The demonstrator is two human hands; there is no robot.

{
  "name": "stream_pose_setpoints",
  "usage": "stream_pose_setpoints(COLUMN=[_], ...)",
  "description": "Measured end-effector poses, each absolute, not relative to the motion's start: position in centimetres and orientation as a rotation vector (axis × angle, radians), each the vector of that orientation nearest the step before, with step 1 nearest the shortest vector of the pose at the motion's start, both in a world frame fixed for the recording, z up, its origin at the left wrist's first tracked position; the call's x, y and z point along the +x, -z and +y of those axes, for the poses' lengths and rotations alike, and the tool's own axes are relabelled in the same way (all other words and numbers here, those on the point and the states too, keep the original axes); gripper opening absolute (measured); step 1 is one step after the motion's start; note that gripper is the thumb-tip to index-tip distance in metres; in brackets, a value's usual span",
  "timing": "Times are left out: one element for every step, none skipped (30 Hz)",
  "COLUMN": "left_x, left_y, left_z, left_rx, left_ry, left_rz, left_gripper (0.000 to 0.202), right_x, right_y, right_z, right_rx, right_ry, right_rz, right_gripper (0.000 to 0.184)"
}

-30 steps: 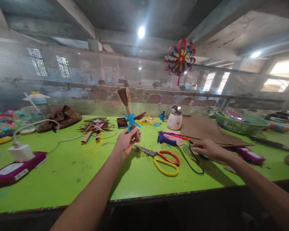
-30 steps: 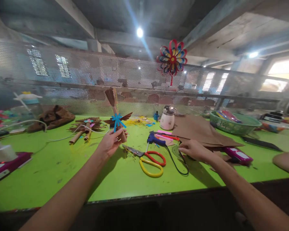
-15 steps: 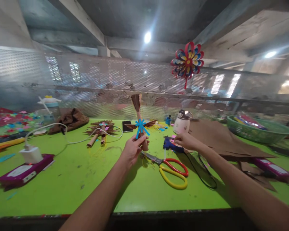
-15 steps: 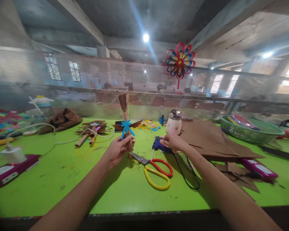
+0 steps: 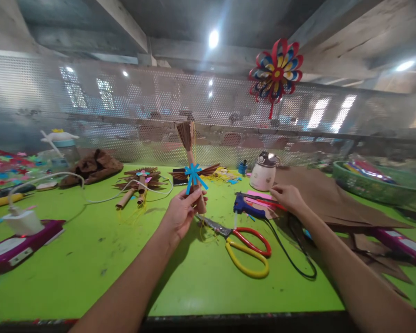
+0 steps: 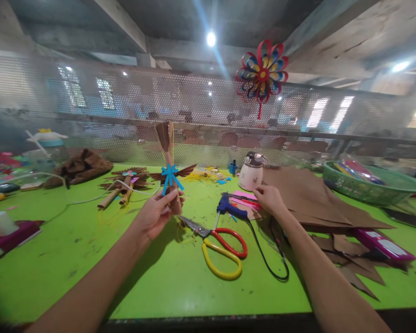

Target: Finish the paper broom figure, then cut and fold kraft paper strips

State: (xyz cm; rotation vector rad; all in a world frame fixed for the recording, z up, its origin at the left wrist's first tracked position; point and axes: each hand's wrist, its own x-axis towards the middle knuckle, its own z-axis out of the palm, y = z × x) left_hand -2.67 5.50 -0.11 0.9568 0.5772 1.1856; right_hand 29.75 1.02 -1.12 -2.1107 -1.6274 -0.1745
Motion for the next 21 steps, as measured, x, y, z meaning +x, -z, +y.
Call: stream_pose_setpoints(left_x=[-2.8,-3.0,-3.3,-3.5,-3.7,-3.8,-3.8,-3.8,-3.8,-3.6,-3.5,-3.3,-3.1,-3.0,-3.0,-2.9,-2.9,-2.9,-3.0,-3.0,-3.1], left_y=[0.0,-0.2,-0.2,-0.3,-0.2,-0.2,0.0,0.1,0.3,0.4,0.6,0.7,0.8,0.9,0.9,0.9,0.9,0.9,0.8,0.8,0.7], left_z=[5.7,5.8,6.0,6.1,6.1,6.1,6.1,6.0,5.9,5.8,5.7,5.6,5.5,5.4,5.3,5.2,5.1,5.1,5.0,5.0,4.9], left_rx=[0.953,0.949,0.945,0.940,0.935,0.930,0.921,0.921,0.912,0.905,0.904,0.905,0.909,0.916,0.921,0.925,0.928,0.930,0.930,0.928,0.926], left_ry=[-1.213,-1.244,-1.277,-1.306,-1.327,-1.341,-1.333,-1.305,-1.293,-1.286,-1.281,-1.279,-1.277,-1.276,-1.274,-1.272,-1.268,-1.263,-1.261,-1.264,-1.270], left_rz=[0.577,0.579,0.582,0.585,0.585,0.586,0.591,0.596,0.611,0.609,0.599,0.589,0.580,0.574,0.574,0.575,0.575,0.574,0.570,0.563,0.556], left_gripper=[0.028,0.027,0.026,0.025,0.024,0.023,0.023,0.022,0.022,0.023,0.024,0.025,0.025,0.026,0.026,0.026,0.026,0.027,0.027,0.028,0.028], right_x=[28.6,27.1,25.5,23.8,22.2,20.7,19.5,18.6,17.9,17.5,17.3,17.2,17.2,17.3,17.4,17.4,17.5,17.5,17.4,17.4,17.5], right_y=[0.8,0.5,0.2,0.0,0.0,0.1,0.4,0.9,1.5,2.1,2.6,3.1,3.5,3.9,4.2,4.4,4.6,4.7,4.7,4.7,4.5], right_z=[0.5,-0.2,-0.9,-1.8,-2.8,-3.8,-4.7,-5.4,-5.9,-6.2,-6.3,-6.3,-6.2,-6.0,-5.9,-5.8,-5.7,-5.6,-5.6,-5.6,-5.7], right_rx=[-2.074,-2.022,-1.943,-1.841,-1.766,-1.730,-1.730,-1.763,-1.813,-1.836,-1.843,-1.845,-1.839,-1.831,-1.830,-1.841,-1.861,-1.888,-1.911,-1.917,-1.903], right_ry=[0.124,0.064,-0.017,-0.141,-0.189,-0.194,-0.189,-0.186,-0.177,-0.179,-0.195,-0.217,-0.244,-0.273,-0.300,-0.320,-0.337,-0.350,-0.364,-0.386,-0.424], right_rz=[-1.677,-1.749,-1.861,-2.052,-2.193,-2.294,-2.361,-2.399,-2.405,-2.399,-2.392,-2.384,-2.380,-2.378,-2.375,-2.361,-2.332,-2.287,-2.232,-2.178,-2.129], right_gripper=[0.039,0.038,0.037,0.035,0.031,0.026,0.022,0.019,0.018,0.021,0.027,0.035,0.043,0.050,0.057,0.063,0.068,0.071,0.072,0.070,0.064])
